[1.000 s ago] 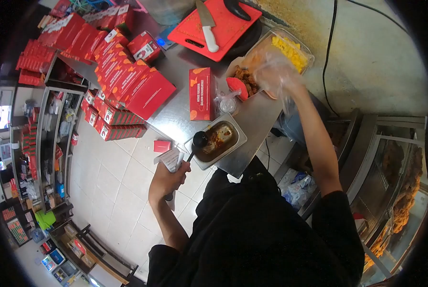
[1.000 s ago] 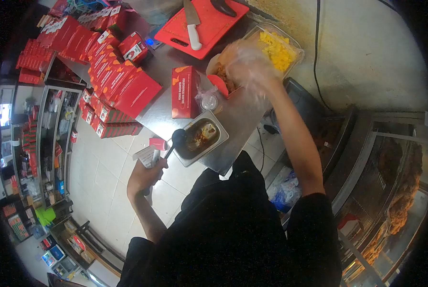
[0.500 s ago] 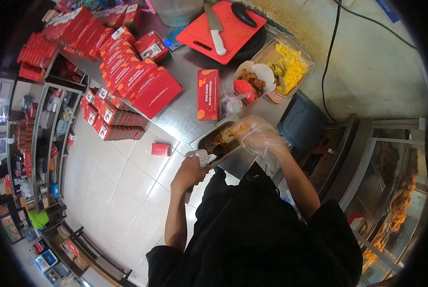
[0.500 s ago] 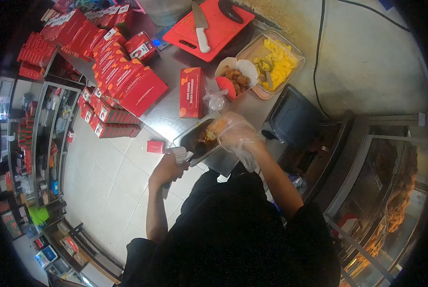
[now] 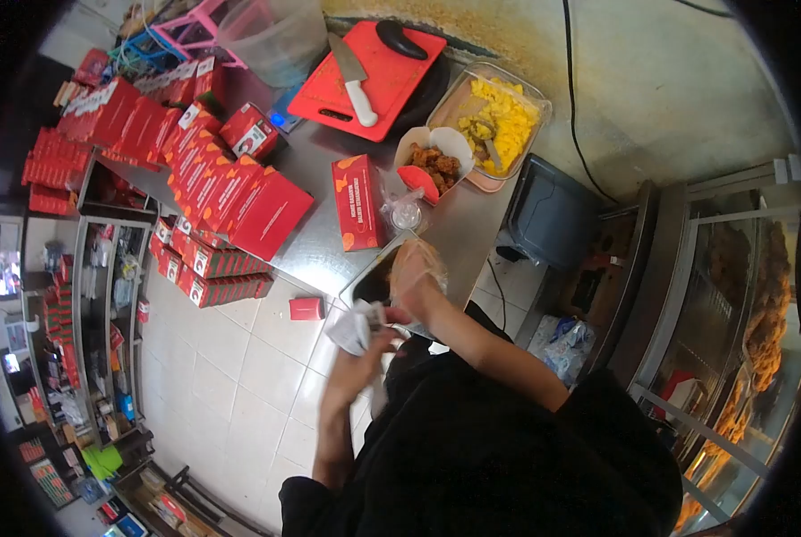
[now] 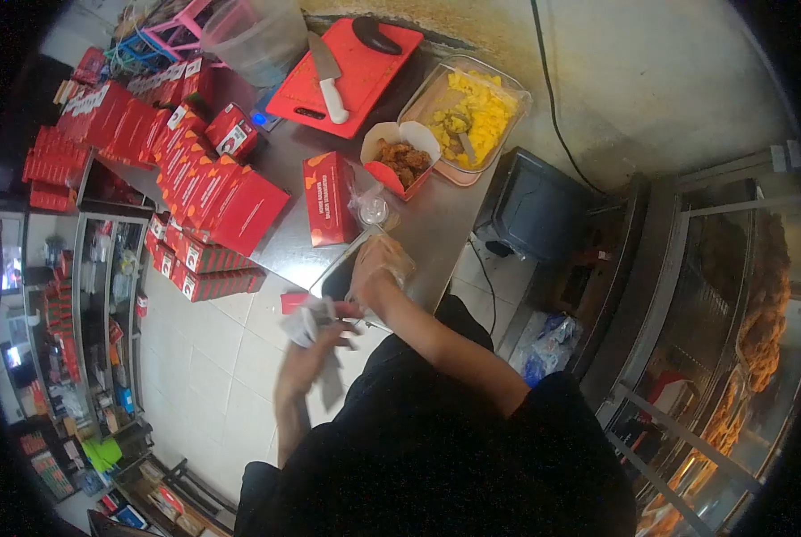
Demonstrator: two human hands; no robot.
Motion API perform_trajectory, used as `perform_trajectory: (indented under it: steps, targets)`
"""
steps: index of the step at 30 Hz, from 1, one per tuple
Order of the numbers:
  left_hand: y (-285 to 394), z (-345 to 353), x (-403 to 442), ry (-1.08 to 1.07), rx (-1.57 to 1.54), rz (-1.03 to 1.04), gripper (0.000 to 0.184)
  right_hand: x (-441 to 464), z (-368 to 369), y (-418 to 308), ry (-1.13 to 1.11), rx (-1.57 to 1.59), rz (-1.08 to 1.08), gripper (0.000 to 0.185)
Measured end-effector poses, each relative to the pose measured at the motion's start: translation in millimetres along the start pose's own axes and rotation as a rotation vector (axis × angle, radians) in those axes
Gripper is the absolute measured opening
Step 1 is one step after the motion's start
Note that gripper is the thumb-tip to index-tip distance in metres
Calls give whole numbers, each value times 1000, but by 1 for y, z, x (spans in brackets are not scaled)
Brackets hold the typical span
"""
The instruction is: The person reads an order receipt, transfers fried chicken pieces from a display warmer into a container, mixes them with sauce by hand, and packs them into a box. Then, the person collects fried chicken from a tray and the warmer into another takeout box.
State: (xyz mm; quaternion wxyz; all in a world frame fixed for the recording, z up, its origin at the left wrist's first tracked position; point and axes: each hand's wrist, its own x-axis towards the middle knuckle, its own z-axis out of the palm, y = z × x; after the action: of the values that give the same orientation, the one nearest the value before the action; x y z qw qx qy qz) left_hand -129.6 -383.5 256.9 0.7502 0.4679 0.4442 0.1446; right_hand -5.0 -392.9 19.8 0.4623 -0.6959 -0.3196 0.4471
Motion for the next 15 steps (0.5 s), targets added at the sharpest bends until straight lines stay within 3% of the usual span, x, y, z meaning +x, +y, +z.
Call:
perform_trajectory:
  steps: [1,4,7,10,15]
  targets:
    - [-7,16,0,-26,-145,46,31,-6,0,-3,-26,-31,26,21]
    - [-12,35,4,194,-68,-157,39,-18,1,-9,-101,-95,77,23]
    - [-23,39,22,274,0,-78,43,-23,2,-15,-162,-120,103,25]
    - [-33,35,45,289,1,-274,44,-22,4,-19,-179,-113,110,27]
    - [-51,23,81,207,-369,-174,39,-12,11,-26,-98,-53,81,31]
